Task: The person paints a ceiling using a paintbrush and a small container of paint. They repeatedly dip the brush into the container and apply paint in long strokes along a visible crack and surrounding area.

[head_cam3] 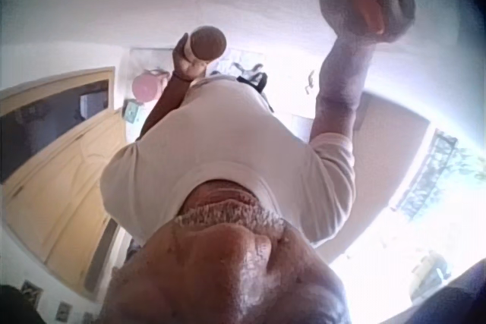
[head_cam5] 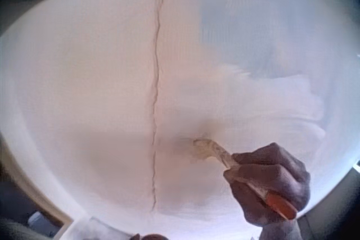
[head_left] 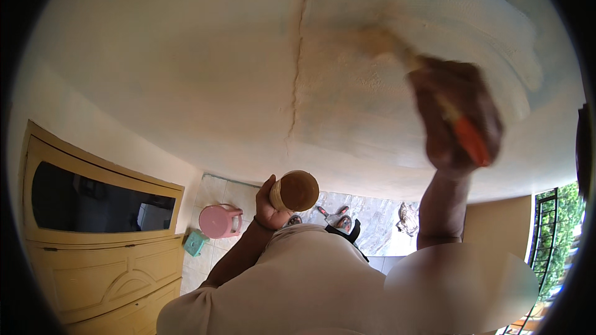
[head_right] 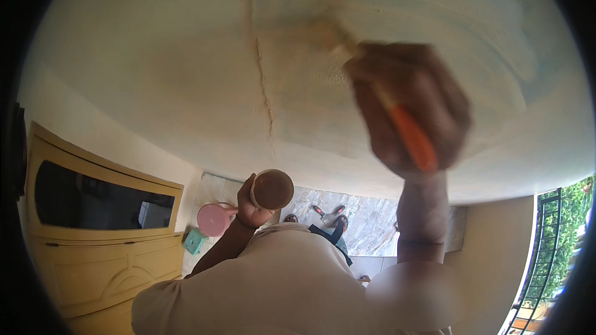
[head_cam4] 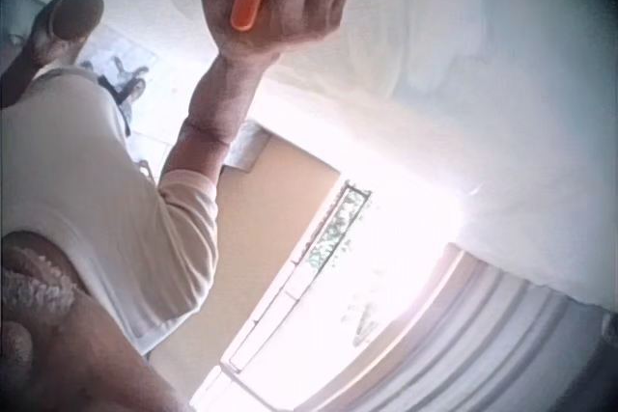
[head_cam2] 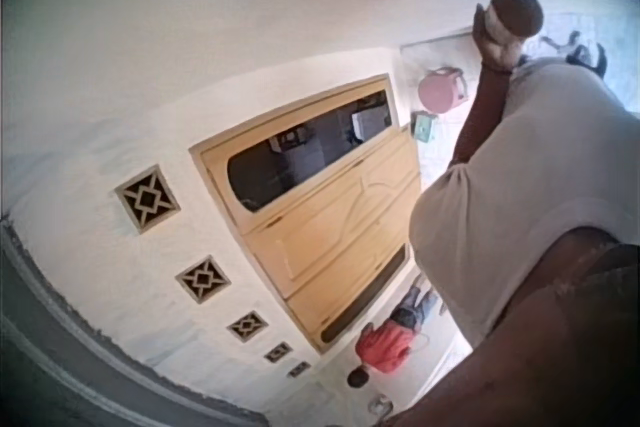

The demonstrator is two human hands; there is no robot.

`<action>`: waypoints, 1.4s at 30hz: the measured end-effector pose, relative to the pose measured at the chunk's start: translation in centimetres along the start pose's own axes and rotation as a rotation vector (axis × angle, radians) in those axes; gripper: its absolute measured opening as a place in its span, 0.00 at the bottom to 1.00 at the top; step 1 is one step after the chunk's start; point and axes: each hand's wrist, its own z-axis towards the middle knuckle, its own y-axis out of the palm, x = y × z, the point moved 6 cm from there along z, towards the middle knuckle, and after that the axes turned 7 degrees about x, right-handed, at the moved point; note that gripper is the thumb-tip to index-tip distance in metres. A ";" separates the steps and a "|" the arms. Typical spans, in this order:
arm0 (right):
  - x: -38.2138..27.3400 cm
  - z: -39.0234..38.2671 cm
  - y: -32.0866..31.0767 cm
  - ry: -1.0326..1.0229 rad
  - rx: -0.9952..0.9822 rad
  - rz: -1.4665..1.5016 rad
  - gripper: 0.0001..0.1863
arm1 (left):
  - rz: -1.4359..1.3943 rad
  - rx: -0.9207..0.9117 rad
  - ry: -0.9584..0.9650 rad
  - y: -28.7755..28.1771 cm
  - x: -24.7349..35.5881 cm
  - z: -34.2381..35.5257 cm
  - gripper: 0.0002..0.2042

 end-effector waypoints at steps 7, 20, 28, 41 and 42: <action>-2.9 -1.3 2.7 -0.278 -0.240 -0.362 0.10 | -0.015 -0.027 0.032 -0.3 -0.1 0.5 0.27; 0.0 -1.8 -4.3 -0.027 -0.088 -0.243 0.11 | -0.045 -0.025 0.068 -0.8 0.3 0.7 0.26; -4.7 -10.7 2.2 -0.132 -0.493 -0.234 0.09 | -0.077 -0.035 0.025 -1.4 -0.2 1.0 0.25; -0.8 -2.7 -10.2 -0.182 -0.126 -0.636 0.05 | -0.075 -0.060 -0.023 -1.0 -1.1 1.5 0.27; -0.7 -4.6 -7.7 -0.122 -0.154 -0.552 0.05 | -0.079 -0.056 -0.003 -1.3 -0.3 1.3 0.27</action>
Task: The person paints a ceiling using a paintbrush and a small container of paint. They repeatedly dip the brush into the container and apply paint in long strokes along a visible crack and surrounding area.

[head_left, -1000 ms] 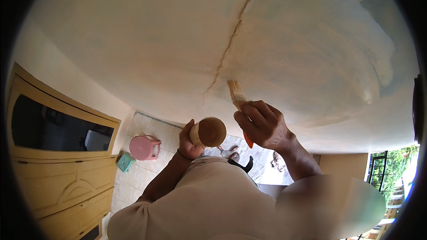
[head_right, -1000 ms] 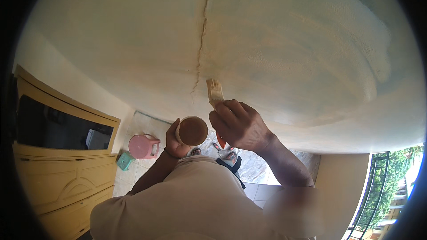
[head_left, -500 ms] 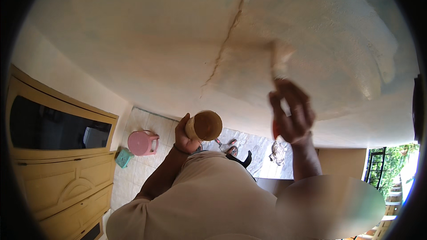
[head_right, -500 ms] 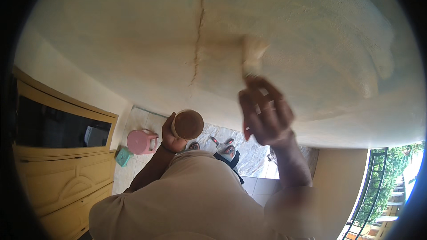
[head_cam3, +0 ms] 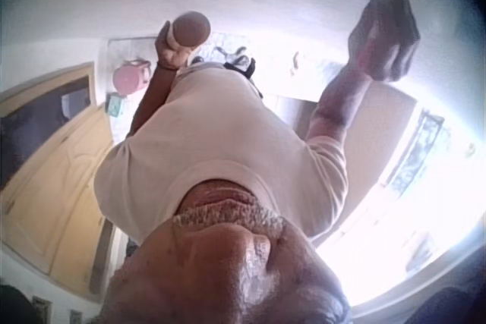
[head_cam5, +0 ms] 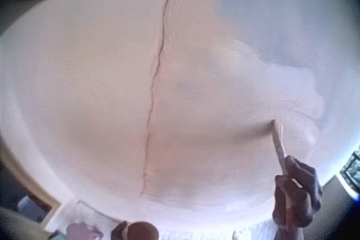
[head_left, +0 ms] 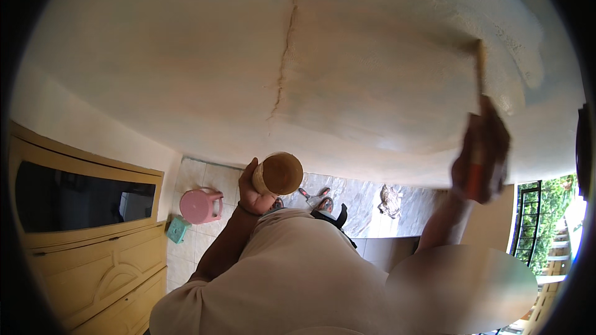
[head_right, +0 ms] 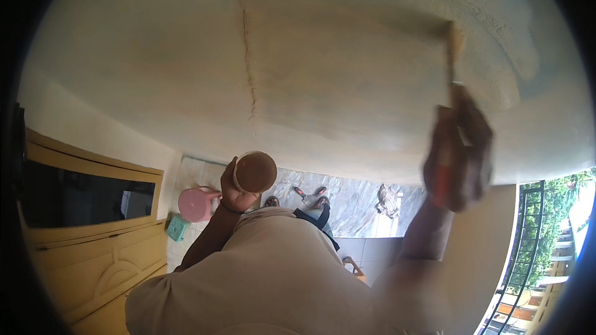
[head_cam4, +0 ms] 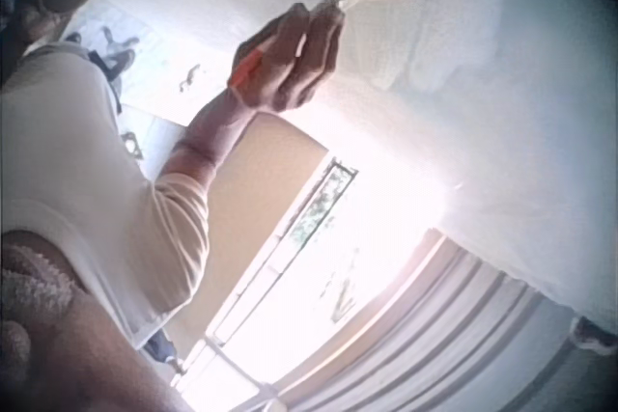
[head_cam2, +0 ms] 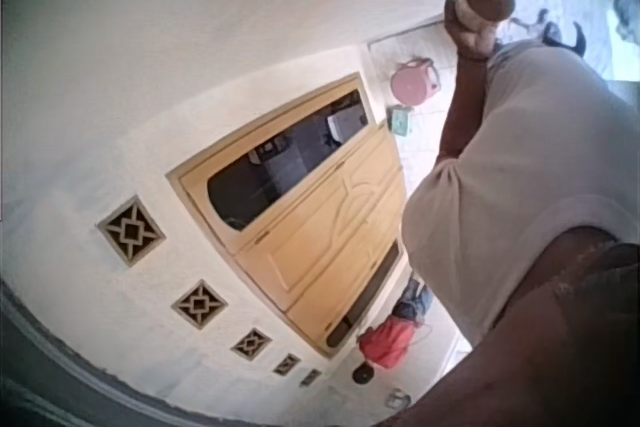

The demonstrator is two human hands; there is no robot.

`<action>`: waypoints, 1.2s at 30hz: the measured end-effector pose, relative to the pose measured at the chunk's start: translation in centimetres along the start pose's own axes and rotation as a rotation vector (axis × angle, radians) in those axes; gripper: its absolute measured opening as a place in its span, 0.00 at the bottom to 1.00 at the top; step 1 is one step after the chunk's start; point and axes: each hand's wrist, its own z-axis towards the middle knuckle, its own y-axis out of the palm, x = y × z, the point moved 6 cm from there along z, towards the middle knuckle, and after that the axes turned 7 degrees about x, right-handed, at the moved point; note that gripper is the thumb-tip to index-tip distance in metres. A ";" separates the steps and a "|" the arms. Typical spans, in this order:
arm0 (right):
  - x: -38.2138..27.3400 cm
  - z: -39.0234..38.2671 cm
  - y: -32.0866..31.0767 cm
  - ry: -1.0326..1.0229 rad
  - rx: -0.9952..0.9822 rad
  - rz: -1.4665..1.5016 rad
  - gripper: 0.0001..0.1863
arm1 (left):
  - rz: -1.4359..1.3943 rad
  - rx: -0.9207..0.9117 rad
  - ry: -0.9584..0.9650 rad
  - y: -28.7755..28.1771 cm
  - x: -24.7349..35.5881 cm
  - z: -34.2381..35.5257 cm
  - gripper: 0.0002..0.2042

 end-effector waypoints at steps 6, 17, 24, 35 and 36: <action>-5.9 -7.9 3.8 0.060 -0.345 0.334 0.07 | -0.004 -0.017 -0.053 1.2 -0.7 0.2 0.27; 4.5 -1.2 -3.2 0.015 0.098 -0.002 0.07 | 0.097 0.053 -0.034 1.5 -0.6 0.1 0.25; -3.9 -9.1 2.8 0.095 -0.332 0.320 0.07 | 0.078 0.050 -0.069 1.7 -1.1 0.3 0.25; 7.2 -4.3 -6.3 0.142 0.190 -0.122 0.06 | 0.133 0.077 -0.037 1.1 -1.4 0.8 0.24; 6.0 -4.6 -4.8 0.133 0.102 -0.093 0.06 | 0.138 0.080 -0.024 1.1 -1.2 0.7 0.24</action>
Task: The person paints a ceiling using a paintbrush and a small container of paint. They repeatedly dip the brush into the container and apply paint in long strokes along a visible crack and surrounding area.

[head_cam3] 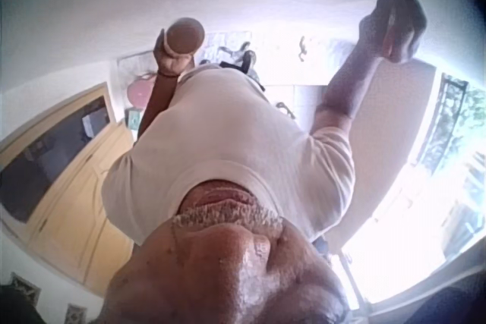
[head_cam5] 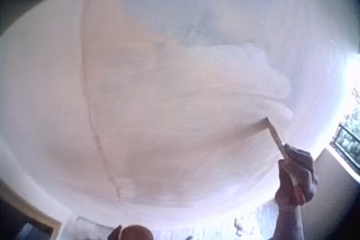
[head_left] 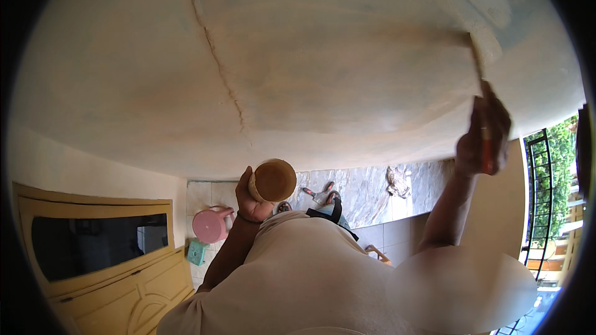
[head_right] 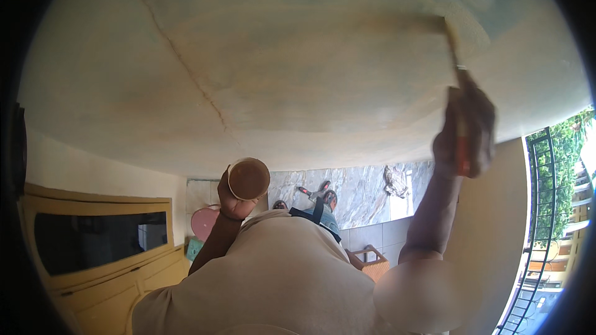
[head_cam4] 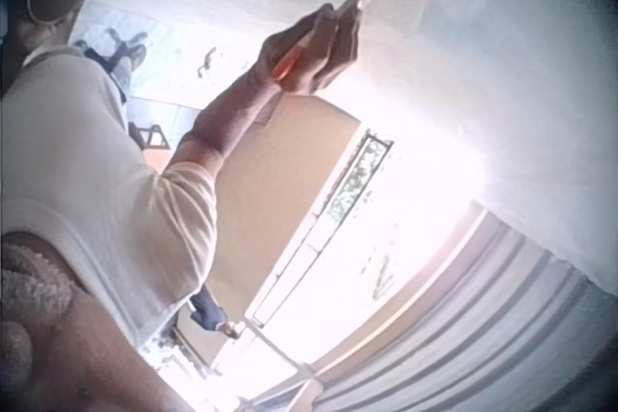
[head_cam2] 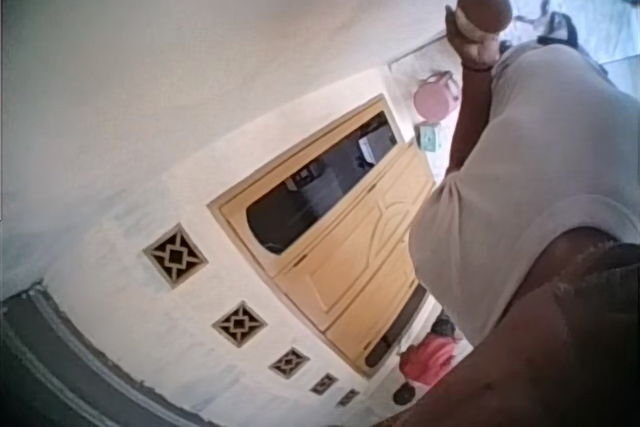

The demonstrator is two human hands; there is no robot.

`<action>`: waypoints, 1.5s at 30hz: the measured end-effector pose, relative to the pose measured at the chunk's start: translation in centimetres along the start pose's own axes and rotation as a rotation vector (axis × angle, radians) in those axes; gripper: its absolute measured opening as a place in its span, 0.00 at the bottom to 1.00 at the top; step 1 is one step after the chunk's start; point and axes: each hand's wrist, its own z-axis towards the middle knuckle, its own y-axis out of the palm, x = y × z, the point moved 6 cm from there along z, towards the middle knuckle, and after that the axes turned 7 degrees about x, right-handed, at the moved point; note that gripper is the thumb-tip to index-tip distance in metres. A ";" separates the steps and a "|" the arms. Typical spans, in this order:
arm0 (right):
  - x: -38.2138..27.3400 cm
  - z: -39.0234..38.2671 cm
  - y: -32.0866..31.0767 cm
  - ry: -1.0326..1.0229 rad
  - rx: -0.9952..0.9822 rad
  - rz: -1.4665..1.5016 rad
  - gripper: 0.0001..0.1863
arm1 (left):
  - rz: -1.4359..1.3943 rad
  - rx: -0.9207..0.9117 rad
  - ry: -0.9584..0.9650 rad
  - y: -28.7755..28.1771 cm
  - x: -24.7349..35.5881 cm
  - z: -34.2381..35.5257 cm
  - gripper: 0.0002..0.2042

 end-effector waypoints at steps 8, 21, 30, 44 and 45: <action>-5.9 -7.2 5.0 0.136 -0.459 0.483 0.14 | -0.023 -0.032 -0.088 1.2 -0.7 0.1 0.24; -5.1 -4.7 5.1 0.018 -0.159 0.136 0.04 | 0.025 0.016 -0.026 -0.8 -0.4 0.1 0.24; -1.7 -1.4 3.6 0.162 -0.145 0.339 0.10 | -0.008 -0.082 -0.033 0.4 -0.6 -0.4 0.26; -13.3 -7.9 8.9 -0.034 -0.401 0.520 0.10 | -0.050 -0.070 -0.045 0.7 -0.9 -0.2 0.25; -12.3 -6.8 9.2 -0.010 -0.375 0.561 0.10 | -0.026 -0.036 -0.018 -0.3 -0.6 -0.1 0.26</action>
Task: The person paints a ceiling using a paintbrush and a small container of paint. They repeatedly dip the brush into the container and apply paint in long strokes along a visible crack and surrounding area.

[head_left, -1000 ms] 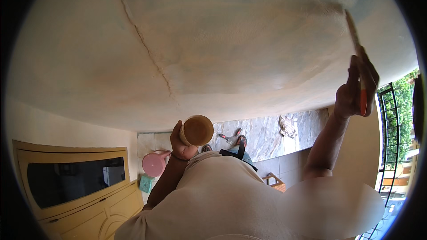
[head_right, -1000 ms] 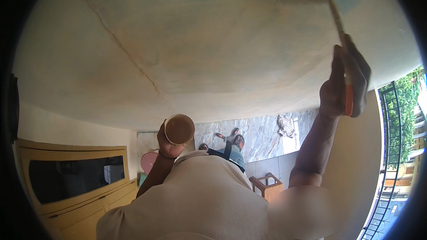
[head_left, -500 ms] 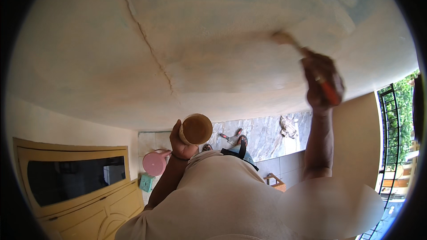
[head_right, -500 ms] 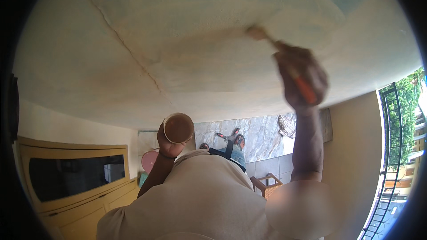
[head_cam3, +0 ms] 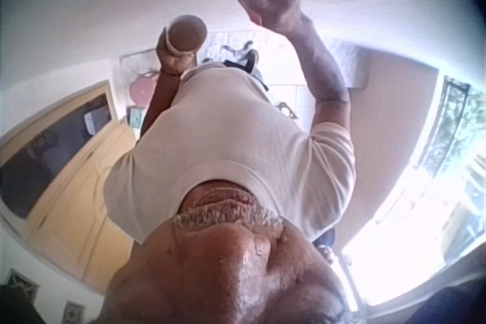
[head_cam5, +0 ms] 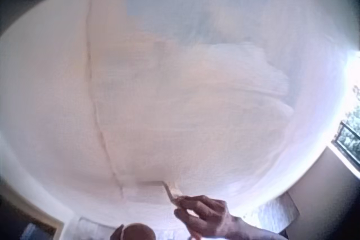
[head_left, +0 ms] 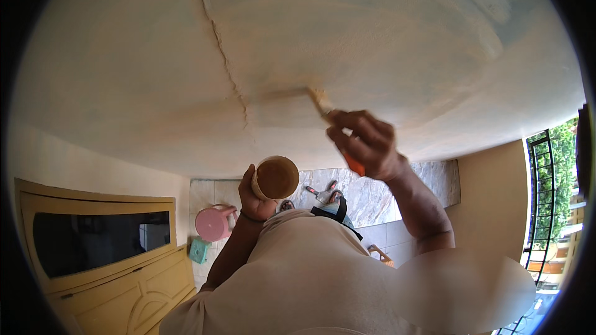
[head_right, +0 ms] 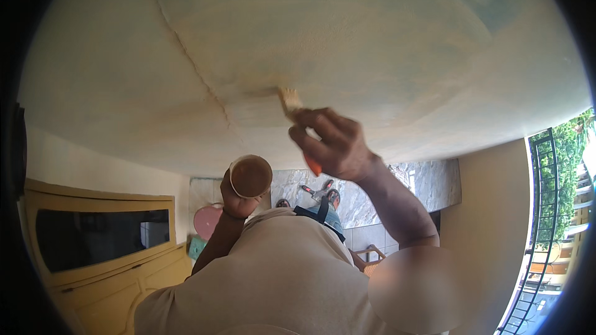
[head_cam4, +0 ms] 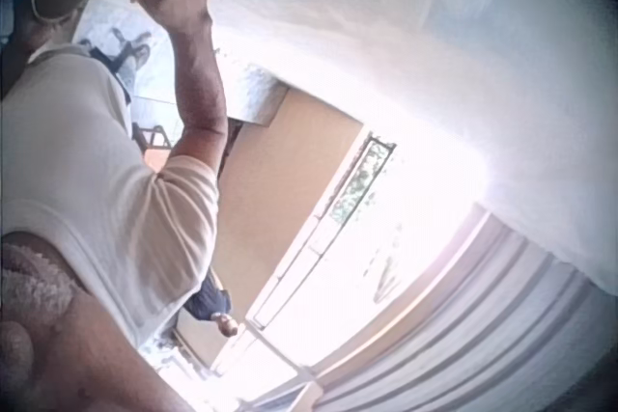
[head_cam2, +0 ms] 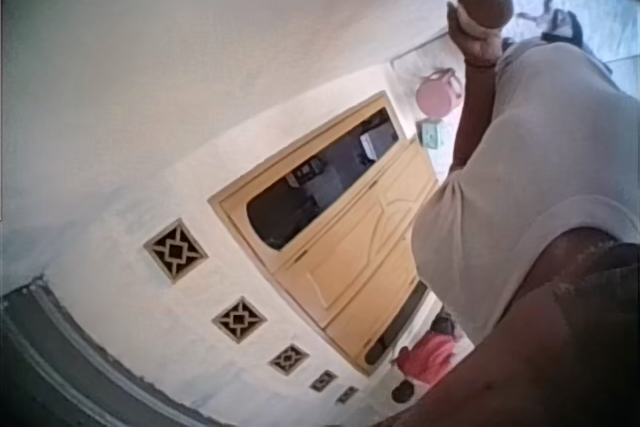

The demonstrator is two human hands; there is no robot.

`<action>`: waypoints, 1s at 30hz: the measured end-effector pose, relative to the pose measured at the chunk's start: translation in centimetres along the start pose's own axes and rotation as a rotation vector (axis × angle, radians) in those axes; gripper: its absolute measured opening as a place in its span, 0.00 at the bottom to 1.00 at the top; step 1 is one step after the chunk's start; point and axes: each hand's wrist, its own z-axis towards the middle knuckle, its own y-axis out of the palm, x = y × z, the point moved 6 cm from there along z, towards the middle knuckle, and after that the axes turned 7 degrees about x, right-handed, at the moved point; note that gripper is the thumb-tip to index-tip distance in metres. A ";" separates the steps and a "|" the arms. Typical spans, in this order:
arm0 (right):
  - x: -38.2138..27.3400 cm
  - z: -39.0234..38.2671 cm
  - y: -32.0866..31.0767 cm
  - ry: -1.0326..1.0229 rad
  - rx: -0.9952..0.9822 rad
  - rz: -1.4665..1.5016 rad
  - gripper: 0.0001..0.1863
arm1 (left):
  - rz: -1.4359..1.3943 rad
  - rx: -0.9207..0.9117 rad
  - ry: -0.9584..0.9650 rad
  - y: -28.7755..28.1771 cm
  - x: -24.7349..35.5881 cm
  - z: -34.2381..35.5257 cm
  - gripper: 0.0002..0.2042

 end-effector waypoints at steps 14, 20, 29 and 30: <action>-1.9 2.6 0.7 -0.121 -0.001 -0.074 0.10 | 0.001 -0.001 0.020 -0.8 0.3 -0.2 0.27; 1.9 6.8 -1.4 -0.009 0.097 0.059 0.12 | -0.017 0.085 0.071 -2.1 1.4 -0.2 0.27; 2.4 12.3 -10.3 -0.205 0.554 -0.461 0.08 | -0.038 -0.025 0.031 -1.7 0.9 -0.8 0.28; 1.1 12.2 -7.8 -0.119 0.335 -0.503 0.06 | -0.070 -0.092 0.012 -1.5 1.0 -0.8 0.27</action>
